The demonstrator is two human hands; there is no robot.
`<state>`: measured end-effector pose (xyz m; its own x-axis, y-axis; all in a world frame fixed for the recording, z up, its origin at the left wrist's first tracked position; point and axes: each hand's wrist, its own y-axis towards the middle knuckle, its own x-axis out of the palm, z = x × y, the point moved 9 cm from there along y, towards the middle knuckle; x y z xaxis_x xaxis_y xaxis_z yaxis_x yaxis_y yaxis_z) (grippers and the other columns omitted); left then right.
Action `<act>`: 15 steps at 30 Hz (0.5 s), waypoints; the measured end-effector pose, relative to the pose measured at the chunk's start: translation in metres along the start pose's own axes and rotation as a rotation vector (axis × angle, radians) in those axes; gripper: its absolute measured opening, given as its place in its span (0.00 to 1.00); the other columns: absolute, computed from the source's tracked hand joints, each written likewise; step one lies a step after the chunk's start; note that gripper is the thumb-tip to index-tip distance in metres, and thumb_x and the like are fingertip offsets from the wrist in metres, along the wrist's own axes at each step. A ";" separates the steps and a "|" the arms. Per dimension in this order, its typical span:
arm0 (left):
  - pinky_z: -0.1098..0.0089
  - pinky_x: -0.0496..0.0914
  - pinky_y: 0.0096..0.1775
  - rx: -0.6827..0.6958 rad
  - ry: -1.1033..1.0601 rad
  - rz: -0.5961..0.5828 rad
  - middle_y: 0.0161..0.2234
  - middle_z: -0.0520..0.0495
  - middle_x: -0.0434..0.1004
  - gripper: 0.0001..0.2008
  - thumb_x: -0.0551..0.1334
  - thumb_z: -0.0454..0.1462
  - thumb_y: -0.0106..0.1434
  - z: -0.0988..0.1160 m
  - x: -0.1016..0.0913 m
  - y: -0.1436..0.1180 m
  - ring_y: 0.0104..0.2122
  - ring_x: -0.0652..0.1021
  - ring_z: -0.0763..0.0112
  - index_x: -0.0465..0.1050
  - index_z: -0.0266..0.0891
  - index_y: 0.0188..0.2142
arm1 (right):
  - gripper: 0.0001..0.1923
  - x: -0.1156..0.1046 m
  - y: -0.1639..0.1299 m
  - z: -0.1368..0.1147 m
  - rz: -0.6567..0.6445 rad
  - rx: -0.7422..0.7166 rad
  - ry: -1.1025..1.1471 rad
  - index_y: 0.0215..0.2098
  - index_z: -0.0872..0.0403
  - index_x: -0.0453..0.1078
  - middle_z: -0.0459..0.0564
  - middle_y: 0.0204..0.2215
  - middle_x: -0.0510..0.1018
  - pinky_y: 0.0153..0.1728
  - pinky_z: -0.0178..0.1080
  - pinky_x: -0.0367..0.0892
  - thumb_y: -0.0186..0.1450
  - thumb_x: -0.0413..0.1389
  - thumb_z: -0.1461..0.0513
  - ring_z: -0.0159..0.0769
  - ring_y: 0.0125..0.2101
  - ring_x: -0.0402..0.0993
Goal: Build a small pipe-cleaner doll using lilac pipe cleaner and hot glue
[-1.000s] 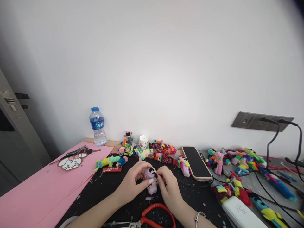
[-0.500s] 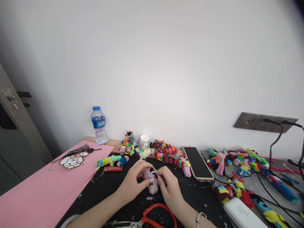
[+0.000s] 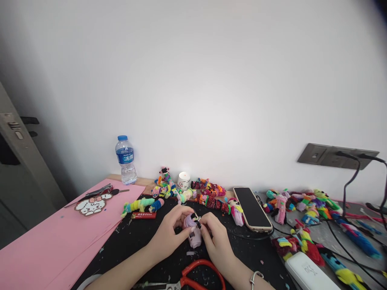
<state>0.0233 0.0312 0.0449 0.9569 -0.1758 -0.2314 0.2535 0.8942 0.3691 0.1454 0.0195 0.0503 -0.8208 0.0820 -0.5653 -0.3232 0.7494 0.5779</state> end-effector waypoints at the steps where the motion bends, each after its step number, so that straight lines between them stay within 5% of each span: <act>1: 0.68 0.70 0.38 0.002 0.003 -0.001 0.37 0.48 0.69 0.14 0.60 0.31 0.56 0.001 0.000 0.000 0.36 0.73 0.67 0.67 0.40 0.43 | 0.08 0.000 0.000 0.000 -0.005 0.001 -0.002 0.31 0.52 0.60 0.45 0.28 0.68 0.30 0.35 0.61 0.65 0.45 0.69 0.34 0.29 0.66; 15: 0.70 0.70 0.38 0.001 0.014 -0.026 0.36 0.49 0.68 0.13 0.59 0.30 0.57 0.001 0.001 0.000 0.35 0.73 0.69 0.68 0.40 0.42 | 0.08 0.002 0.000 0.001 -0.011 0.007 -0.003 0.31 0.52 0.59 0.45 0.28 0.68 0.30 0.35 0.59 0.65 0.45 0.69 0.34 0.29 0.65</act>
<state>0.0246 0.0303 0.0458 0.9480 -0.1931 -0.2530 0.2782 0.8888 0.3641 0.1444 0.0207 0.0488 -0.8155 0.0755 -0.5739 -0.3291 0.7551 0.5670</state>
